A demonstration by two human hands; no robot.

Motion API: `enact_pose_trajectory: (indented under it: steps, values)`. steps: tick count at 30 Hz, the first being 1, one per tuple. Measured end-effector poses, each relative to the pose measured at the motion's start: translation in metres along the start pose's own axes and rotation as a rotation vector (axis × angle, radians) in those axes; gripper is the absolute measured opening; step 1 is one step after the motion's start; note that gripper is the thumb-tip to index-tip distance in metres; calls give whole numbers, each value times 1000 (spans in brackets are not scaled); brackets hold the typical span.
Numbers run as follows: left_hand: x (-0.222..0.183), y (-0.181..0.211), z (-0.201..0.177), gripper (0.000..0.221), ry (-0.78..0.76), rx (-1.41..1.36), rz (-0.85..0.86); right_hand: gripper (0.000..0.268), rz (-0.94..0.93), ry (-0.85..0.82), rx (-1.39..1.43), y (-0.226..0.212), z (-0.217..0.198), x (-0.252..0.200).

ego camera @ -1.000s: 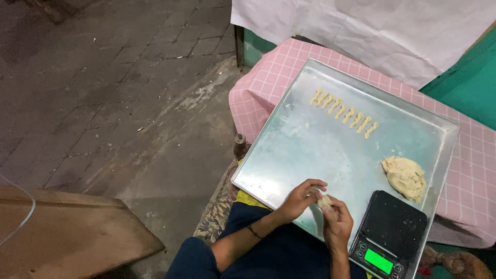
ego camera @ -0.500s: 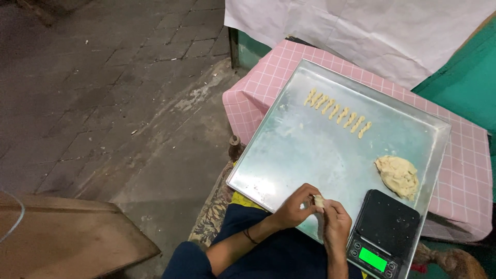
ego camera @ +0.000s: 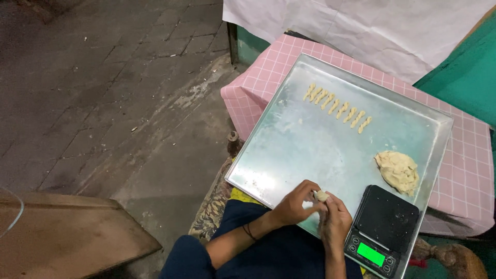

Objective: Shaping small portions of dough into thin, elongated strips and arranging them in rows on a metal tray.

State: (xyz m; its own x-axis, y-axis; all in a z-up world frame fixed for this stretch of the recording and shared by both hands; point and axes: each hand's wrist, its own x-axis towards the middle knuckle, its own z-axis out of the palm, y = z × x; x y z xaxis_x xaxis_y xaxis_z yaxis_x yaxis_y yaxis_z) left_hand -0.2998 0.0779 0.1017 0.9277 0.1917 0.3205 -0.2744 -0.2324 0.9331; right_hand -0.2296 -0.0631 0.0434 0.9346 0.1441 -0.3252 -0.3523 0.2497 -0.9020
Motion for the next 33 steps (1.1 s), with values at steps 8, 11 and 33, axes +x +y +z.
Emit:
enact_pose_trajectory:
  steps: [8,11,33]
  values:
    - [1,-6,-2,9,193,-19,49,38,-105,-70,-201,-16,13,-15]
    - [0,-11,-1,13,156,-3,27,38,-28,-59,-197,-14,9,-10]
    - [-1,-22,-9,46,-12,-531,-349,13,-270,-365,-93,17,-13,-2]
